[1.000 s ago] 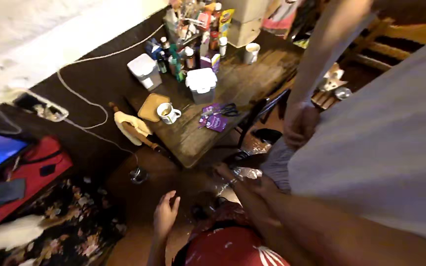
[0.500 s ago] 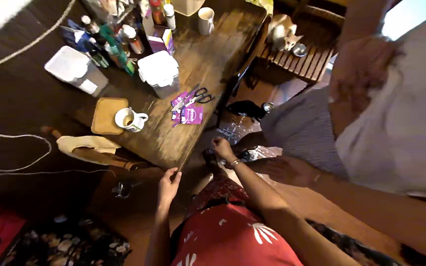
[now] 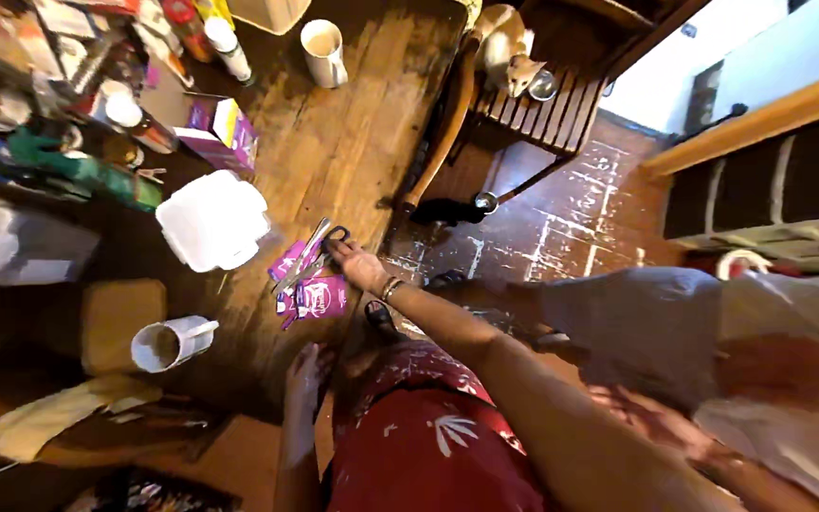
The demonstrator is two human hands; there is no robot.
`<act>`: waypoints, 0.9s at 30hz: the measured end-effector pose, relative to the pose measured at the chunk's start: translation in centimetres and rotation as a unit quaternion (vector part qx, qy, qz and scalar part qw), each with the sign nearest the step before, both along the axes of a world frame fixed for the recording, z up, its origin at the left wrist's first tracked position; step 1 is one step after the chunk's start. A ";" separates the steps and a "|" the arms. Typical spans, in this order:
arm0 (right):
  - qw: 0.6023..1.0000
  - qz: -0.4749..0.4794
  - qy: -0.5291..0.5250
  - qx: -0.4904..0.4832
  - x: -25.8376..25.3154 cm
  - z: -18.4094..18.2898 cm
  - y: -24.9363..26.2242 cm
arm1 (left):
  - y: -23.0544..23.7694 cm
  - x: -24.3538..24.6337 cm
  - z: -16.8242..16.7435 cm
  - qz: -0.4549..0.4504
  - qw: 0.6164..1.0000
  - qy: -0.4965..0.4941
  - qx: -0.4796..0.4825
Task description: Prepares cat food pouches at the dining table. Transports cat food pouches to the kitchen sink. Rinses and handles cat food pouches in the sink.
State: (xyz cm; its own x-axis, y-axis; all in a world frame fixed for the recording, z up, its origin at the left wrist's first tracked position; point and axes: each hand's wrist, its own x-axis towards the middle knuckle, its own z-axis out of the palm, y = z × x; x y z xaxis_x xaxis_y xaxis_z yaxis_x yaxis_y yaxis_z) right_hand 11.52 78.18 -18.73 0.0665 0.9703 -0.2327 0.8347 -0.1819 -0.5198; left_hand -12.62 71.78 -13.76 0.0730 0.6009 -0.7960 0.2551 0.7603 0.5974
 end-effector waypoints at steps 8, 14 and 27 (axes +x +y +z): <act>0.997 0.082 -0.008 0.003 0.8 -0.1 0.0 | 2.2 3.2 -0.6 0.080 0.996 0.008 -0.047; 0.992 0.119 0.012 -0.043 0.6 0.5 1.2 | 3.6 3.8 -1.0 0.088 0.994 -0.016 -0.060; 0.988 0.144 0.005 -0.047 2.3 0.7 3.9 | 3.1 2.9 -1.7 0.073 0.996 -0.020 -0.049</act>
State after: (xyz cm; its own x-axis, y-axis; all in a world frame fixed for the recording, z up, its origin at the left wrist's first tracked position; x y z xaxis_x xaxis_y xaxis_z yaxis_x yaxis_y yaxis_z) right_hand 13.86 82.07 -17.99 -0.2128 0.9226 -0.3218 0.8535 0.0151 -0.5210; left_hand -9.74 74.91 -15.48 0.0224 0.5273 -0.8494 0.1146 0.8427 0.5261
